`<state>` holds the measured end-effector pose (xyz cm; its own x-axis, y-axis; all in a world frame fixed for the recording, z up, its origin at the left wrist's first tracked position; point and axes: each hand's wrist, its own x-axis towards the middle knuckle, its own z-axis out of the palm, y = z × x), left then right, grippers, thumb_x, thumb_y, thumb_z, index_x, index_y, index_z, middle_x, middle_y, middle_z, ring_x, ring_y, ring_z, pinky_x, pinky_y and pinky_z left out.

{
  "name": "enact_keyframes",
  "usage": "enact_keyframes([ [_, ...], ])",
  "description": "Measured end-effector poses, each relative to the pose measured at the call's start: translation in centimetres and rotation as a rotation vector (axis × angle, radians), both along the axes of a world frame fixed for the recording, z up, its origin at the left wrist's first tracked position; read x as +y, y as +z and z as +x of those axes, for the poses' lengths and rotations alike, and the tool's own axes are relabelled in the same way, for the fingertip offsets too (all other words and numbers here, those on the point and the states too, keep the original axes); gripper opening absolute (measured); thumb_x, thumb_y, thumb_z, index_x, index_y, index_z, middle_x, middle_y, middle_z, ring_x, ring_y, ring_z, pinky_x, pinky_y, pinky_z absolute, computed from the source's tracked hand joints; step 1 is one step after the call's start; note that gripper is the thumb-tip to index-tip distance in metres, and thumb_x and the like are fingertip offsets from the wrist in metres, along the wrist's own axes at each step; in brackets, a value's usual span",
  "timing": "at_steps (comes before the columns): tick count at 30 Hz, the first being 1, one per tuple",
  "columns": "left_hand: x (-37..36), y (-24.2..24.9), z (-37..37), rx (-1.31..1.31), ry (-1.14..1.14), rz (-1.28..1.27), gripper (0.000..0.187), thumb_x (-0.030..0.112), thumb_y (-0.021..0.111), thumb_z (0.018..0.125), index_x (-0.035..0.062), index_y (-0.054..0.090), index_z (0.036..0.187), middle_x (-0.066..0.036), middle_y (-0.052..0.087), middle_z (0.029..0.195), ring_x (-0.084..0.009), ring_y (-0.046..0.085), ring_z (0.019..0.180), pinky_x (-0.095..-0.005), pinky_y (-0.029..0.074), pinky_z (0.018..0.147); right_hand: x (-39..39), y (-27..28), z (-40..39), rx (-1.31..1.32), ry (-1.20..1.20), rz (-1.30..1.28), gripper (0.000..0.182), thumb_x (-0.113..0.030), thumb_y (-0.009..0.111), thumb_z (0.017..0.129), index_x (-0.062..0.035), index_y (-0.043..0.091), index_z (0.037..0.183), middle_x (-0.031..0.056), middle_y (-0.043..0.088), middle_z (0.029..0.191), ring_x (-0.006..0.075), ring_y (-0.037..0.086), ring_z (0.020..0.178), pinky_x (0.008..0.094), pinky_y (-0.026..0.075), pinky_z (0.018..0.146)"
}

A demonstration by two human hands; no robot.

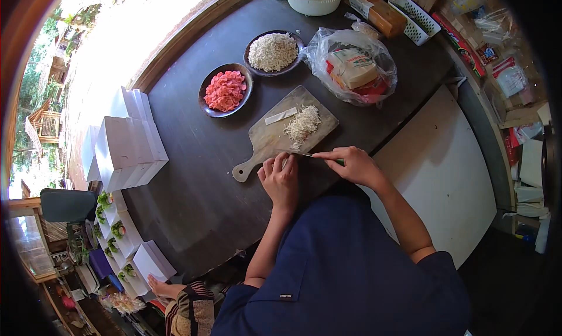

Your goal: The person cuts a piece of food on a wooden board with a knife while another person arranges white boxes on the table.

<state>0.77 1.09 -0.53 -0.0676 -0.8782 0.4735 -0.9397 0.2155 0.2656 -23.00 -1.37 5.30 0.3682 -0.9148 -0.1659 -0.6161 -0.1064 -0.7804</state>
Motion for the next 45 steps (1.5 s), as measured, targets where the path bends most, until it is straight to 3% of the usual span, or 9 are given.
enact_keyframes([
  [9, 0.0, 0.2, -0.4, 0.004, 0.032, -0.024, 0.016, 0.021, 0.083, 0.09, 0.0206, 0.085, 0.105, 0.007, 0.076, 0.113, -0.019, 0.067, 0.105, -0.0383, 0.046, 0.093, -0.8, -0.3, 1.4, 0.136, 0.038, 0.006, 0.041, -0.027, 0.069, 0.101, -0.0384, 0.076, 0.14, 0.0125, 0.08, 0.118, 0.0341, 0.077, 0.106, 0.0447, 0.062, 0.094],
  [11, 0.0, 0.3, -0.4, 0.0, 0.032, -0.03, 0.015, 0.021, 0.083, 0.09, 0.0206, 0.085, 0.105, 0.007, 0.076, 0.112, -0.0191, 0.067, 0.105, -0.0383, 0.046, 0.093, -1.5, -1.3, 2.0, -0.007, 0.043, 0.022, 0.04, -0.027, 0.069, 0.101, -0.0382, 0.076, 0.139, 0.0128, 0.08, 0.12, 0.0336, 0.077, 0.107, 0.0447, 0.062, 0.094],
  [15, 0.0, 0.6, -0.5, -0.009, 0.045, -0.017, 0.015, 0.023, 0.084, 0.09, 0.0211, 0.086, 0.105, 0.007, 0.077, 0.113, -0.0193, 0.067, 0.104, -0.038, 0.046, 0.093, -1.7, -1.1, 1.3, -0.108, 0.044, -0.03, 0.04, -0.027, 0.069, 0.101, -0.0376, 0.077, 0.138, 0.0129, 0.081, 0.119, 0.0336, 0.077, 0.107, 0.045, 0.062, 0.094],
  [27, 0.2, -0.1, -0.4, -0.009, 0.033, 0.005, 0.022, 0.023, 0.081, 0.091, 0.021, 0.082, 0.112, 0.009, 0.074, 0.117, -0.0183, 0.065, 0.104, -0.0377, 0.045, 0.091, -1.2, -0.1, 1.3, 0.135, 0.076, 0.016, 0.042, -0.028, 0.069, 0.101, -0.0403, 0.075, 0.141, 0.0124, 0.08, 0.12, 0.0341, 0.077, 0.106, 0.0453, 0.062, 0.095],
  [29, 0.2, 0.0, -0.5, -0.01, 0.033, 0.005, 0.022, 0.023, 0.081, 0.091, 0.0208, 0.082, 0.112, 0.009, 0.074, 0.117, -0.0184, 0.064, 0.104, -0.0378, 0.045, 0.091, -1.7, -1.2, 2.0, 0.011, 0.069, 0.009, 0.041, -0.028, 0.069, 0.101, -0.0402, 0.075, 0.14, 0.0124, 0.08, 0.119, 0.0338, 0.077, 0.104, 0.0447, 0.061, 0.096],
  [34, 0.3, 0.0, -0.4, -0.009, 0.041, 0.012, 0.023, 0.022, 0.081, 0.09, 0.0206, 0.082, 0.113, 0.008, 0.074, 0.118, -0.0187, 0.064, 0.103, -0.0381, 0.045, 0.09, -1.3, 0.0, 0.8, -0.003, 0.037, 0.044, 0.041, -0.028, 0.07, 0.101, -0.0398, 0.076, 0.139, 0.0122, 0.081, 0.117, 0.0336, 0.077, 0.104, 0.0455, 0.062, 0.095],
  [36, 0.1, 0.3, -0.7, 0.005, 0.069, -0.014, 0.015, 0.022, 0.084, 0.089, 0.0208, 0.085, 0.104, 0.008, 0.076, 0.112, -0.0185, 0.066, 0.1, -0.0377, 0.045, 0.088, -1.0, 0.2, -0.1, 0.014, 0.028, 0.028, 0.041, -0.027, 0.07, 0.1, -0.0395, 0.076, 0.139, 0.0123, 0.081, 0.116, 0.0335, 0.078, 0.104, 0.0458, 0.062, 0.095],
  [45, 0.1, -0.2, -0.6, -0.027, 0.082, -0.026, 0.013, 0.022, 0.084, 0.089, 0.0218, 0.085, 0.102, 0.01, 0.076, 0.112, -0.0171, 0.066, 0.099, -0.0368, 0.045, 0.087, -0.7, -0.2, 0.4, 0.087, 0.05, -0.005, 0.043, -0.026, 0.07, 0.1, -0.0395, 0.075, 0.14, 0.0113, 0.081, 0.118, 0.0346, 0.077, 0.106, 0.0459, 0.062, 0.094],
])
